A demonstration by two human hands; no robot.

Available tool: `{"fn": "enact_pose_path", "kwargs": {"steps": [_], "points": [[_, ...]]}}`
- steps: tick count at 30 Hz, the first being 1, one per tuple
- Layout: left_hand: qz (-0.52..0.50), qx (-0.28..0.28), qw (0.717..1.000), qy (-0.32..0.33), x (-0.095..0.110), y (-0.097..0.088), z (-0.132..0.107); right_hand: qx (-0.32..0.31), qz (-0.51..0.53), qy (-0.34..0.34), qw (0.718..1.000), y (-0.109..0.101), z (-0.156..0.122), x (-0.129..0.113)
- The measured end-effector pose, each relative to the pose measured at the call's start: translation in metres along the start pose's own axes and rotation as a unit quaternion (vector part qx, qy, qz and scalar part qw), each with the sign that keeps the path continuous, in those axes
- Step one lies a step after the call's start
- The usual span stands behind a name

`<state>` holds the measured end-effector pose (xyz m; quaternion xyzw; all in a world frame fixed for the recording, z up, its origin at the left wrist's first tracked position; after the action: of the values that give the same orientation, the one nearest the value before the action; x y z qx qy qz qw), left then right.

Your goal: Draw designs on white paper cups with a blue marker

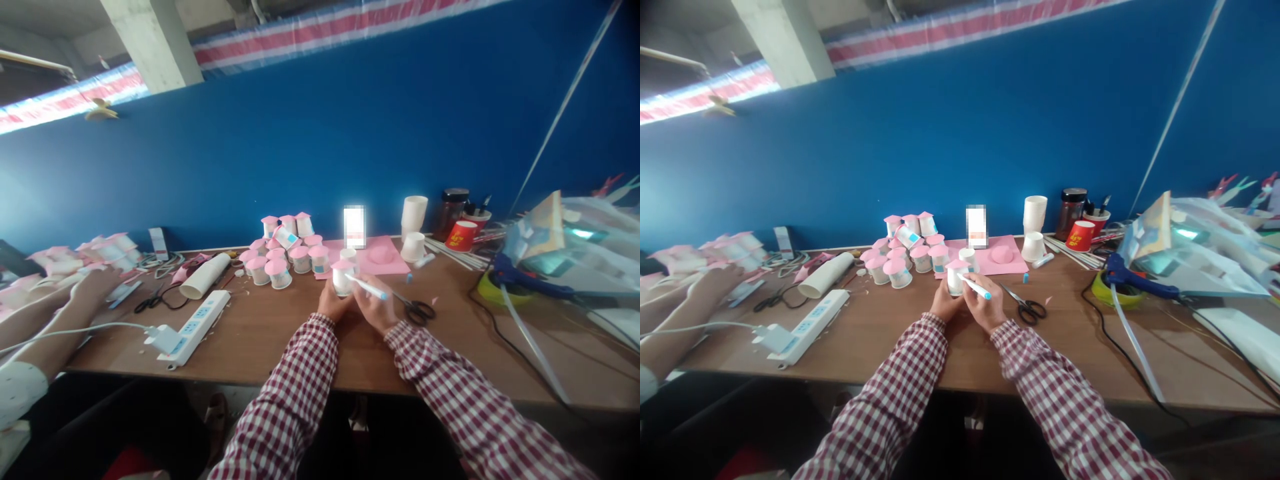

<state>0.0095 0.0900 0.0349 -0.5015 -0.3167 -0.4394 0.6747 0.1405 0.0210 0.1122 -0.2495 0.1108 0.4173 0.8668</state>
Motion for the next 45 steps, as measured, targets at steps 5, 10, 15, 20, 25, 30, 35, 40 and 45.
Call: {"fn": "enact_pose_path", "kwargs": {"steps": [5,10,15,20,25,30,35,40,45], "points": [[-0.027,0.016,0.999,-0.012,0.001,-0.003,0.0,0.001,0.0,0.005,1.0,-0.005,0.0,-0.003],[-0.059,0.01,0.998,-0.004,0.005,-0.004,-0.001,0.0,-0.006,0.0,1.0,-0.005,-0.002,-0.003],[-0.081,0.023,0.996,-0.01,0.003,-0.008,-0.002,0.007,-0.009,0.019,1.0,-0.01,-0.002,0.001],[-0.072,0.014,0.997,0.001,0.003,-0.006,-0.001,0.0,-0.004,0.031,1.0,-0.011,-0.002,0.003],[-0.046,0.009,0.999,-0.004,0.0,-0.003,-0.001,0.007,-0.014,0.022,1.0,-0.013,-0.001,0.0],[-0.039,0.004,0.999,-0.004,0.003,-0.001,-0.003,0.009,-0.015,0.013,1.0,-0.012,-0.001,-0.001],[-0.024,-0.003,1.0,0.002,0.007,-0.001,-0.005,0.005,-0.004,0.014,1.0,-0.01,-0.001,0.002],[0.007,-0.015,1.0,0.01,0.01,0.002,-0.005,0.0,-0.001,0.017,1.0,-0.008,-0.001,0.005],[0.001,-0.02,1.0,0.01,0.014,0.002,-0.006,0.0,0.002,0.032,0.999,-0.007,-0.001,0.009]]}}
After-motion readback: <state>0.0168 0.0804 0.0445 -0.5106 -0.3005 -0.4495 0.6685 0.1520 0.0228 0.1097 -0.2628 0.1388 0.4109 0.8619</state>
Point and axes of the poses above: each hand's wrist, its own z-axis towards the middle knuckle, its own y-axis out of the palm, x = y × z, the point moved 10 cm from there along z, towards the middle knuckle
